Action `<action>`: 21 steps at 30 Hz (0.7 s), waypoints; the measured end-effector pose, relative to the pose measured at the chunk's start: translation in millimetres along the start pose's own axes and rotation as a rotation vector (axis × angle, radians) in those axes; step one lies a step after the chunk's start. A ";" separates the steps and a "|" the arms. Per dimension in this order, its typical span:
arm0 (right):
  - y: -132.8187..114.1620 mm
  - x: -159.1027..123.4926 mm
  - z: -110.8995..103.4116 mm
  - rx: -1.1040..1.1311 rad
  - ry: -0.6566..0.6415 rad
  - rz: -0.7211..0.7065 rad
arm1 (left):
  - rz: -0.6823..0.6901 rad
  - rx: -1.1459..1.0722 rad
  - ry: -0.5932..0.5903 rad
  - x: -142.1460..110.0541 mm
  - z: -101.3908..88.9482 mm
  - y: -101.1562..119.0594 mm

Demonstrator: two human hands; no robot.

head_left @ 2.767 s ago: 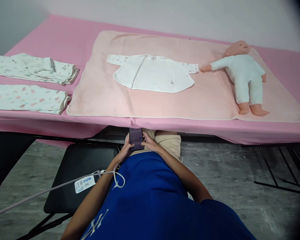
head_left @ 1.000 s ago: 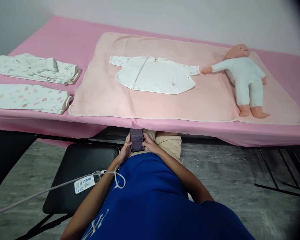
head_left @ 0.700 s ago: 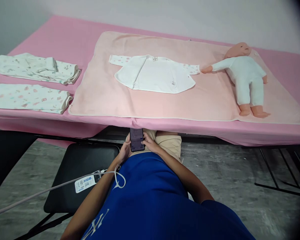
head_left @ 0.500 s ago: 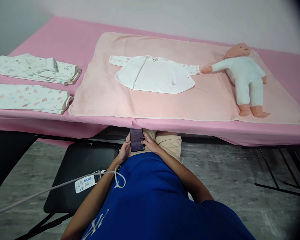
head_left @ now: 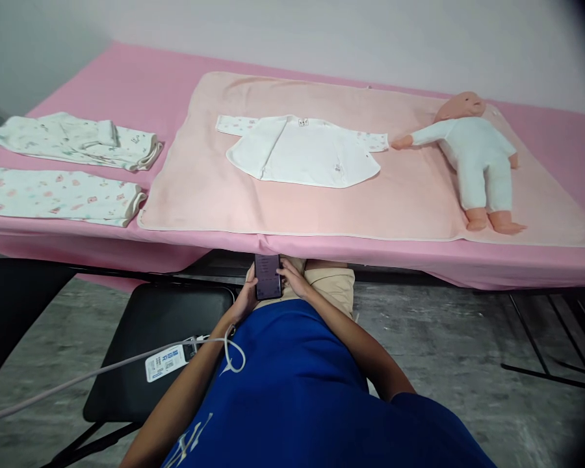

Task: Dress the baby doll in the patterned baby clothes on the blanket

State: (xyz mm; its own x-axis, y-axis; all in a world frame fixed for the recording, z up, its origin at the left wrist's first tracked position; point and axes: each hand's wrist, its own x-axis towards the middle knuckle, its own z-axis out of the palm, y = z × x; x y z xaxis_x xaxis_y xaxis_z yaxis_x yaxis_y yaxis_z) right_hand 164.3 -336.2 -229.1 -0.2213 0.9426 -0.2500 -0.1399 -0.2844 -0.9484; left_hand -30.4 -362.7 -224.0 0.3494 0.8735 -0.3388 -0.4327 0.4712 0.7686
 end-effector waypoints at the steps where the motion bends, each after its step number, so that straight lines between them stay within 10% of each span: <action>1: -2.5 3.9 1.1 0.005 0.026 0.012 | -0.018 -0.015 0.000 -2.1 0.9 1.2; 21: -24.8 20.7 24.1 -0.063 0.134 -0.123 | -0.052 -0.013 0.008 -25.7 -13.3 4.3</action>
State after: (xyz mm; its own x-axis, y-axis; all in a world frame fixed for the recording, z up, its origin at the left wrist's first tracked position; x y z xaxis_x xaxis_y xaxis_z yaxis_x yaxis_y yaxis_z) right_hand 139.9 -313.9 -206.0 -0.0749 0.9856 -0.1517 -0.0964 -0.1586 -0.9826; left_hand -52.2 -381.5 -219.2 0.3648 0.8487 -0.3829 -0.4251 0.5177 0.7425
